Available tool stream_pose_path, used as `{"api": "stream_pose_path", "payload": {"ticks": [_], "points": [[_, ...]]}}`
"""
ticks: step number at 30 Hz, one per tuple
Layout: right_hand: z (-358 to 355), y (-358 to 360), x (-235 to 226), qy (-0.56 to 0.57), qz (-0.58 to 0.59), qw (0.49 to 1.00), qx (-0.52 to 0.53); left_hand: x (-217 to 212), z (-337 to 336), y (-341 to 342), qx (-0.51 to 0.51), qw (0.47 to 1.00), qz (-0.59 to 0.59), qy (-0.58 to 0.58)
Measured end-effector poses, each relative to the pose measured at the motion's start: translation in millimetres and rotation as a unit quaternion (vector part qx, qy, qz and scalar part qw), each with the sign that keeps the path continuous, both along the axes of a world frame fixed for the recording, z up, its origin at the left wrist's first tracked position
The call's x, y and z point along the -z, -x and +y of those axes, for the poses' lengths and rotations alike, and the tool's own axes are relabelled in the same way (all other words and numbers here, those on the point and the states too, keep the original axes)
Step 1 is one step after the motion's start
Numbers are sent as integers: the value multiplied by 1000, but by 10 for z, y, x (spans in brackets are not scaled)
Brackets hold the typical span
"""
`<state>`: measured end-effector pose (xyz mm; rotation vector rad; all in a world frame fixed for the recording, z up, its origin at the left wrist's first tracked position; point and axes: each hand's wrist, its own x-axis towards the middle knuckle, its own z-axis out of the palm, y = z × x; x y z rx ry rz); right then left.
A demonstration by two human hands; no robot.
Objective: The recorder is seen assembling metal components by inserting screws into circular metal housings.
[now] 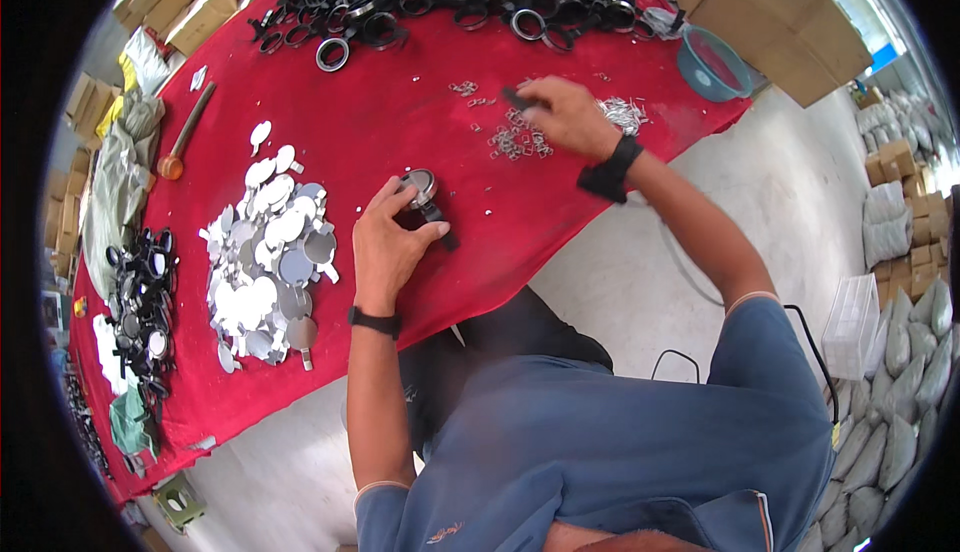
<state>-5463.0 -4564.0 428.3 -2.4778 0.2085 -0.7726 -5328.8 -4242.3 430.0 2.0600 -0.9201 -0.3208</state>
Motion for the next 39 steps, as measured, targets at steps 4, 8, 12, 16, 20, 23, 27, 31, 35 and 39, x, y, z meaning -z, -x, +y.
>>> {"api": "stream_pose_path", "payload": {"ticks": [4,8,12,16,20,23,27,31,35,39], "points": [[1145,-144,-54,-228,92,969,3,97,-10,3,-22,1000,-6,15],[1562,-380,194,-165,57,981,89,71,-64,2,-21,999,-36,-1],[1775,-384,304,-172,22,977,123,139,-92,7,-37,997,-63,19],[1716,-305,216,-152,82,983,68,219,-65,8,-32,996,-82,22],[1802,-314,81,-31,97,994,38,280,-99,57,-47,995,-72,50],[1919,-388,16,-40,129,989,67,319,-131,65,-73,991,-86,78],[1929,-476,-9,25,168,981,92,357,-124,59,-52,988,-111,88],[1880,-529,75,90,183,975,90,445,-176,43,-57,988,-124,77],[1792,-528,165,123,145,981,50,481,-181,18,-53,987,-133,73],[1768,-483,132,81,142,986,28,440,-176,25,-61,988,-123,65]]}}
